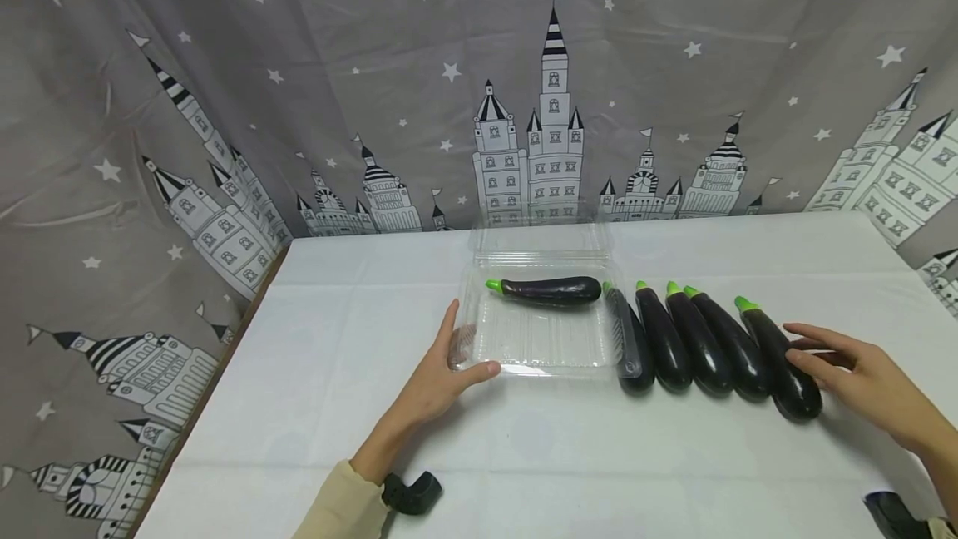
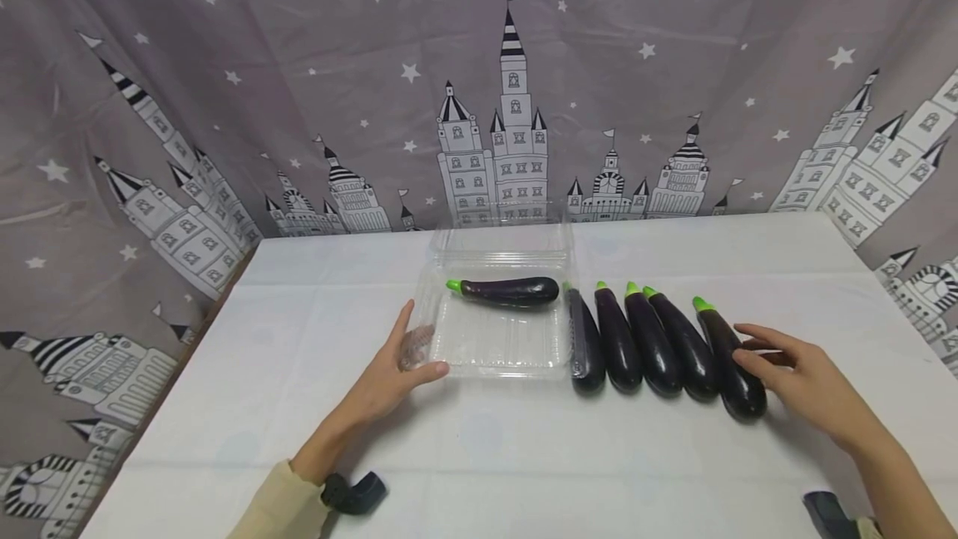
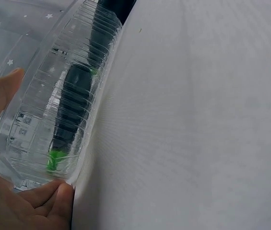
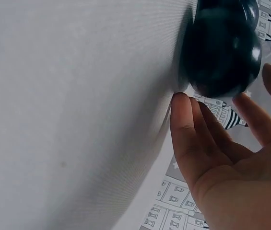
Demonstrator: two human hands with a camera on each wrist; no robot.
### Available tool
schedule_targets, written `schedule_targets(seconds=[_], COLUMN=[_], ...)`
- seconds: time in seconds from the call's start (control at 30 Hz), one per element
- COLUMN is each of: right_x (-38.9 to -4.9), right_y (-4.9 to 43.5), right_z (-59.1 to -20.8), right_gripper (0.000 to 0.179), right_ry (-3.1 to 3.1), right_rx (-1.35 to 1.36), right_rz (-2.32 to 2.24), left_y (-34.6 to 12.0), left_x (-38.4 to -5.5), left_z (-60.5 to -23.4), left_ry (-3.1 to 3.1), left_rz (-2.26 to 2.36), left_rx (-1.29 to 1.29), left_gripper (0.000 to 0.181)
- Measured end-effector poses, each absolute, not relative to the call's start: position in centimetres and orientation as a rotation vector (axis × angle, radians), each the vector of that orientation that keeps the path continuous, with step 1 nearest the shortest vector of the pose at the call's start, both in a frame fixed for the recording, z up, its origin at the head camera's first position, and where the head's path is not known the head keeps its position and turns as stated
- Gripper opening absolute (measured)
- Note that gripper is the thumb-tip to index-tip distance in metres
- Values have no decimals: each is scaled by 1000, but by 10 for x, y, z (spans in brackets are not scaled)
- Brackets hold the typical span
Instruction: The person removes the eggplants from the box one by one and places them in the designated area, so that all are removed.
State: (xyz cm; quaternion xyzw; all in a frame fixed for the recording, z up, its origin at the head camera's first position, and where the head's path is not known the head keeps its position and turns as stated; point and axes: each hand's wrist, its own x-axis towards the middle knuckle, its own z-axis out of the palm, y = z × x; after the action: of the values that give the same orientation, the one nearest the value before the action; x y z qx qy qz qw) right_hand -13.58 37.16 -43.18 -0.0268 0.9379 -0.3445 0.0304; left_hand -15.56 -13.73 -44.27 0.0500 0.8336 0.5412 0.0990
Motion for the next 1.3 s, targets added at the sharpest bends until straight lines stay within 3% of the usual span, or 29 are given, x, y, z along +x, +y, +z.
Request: schedule_targets(seconds=[1.3], right_x=[-137], right_y=[368], right_z=[-439], right_gripper=[34], right_ry=[2992], right_rx=[-227], right_rz=[-1148], left_y=[-138], left_x=[-155], left_z=[-443], left_ry=[2454], left_rz=[1614], left_rx=[157], left_gripper=[114])
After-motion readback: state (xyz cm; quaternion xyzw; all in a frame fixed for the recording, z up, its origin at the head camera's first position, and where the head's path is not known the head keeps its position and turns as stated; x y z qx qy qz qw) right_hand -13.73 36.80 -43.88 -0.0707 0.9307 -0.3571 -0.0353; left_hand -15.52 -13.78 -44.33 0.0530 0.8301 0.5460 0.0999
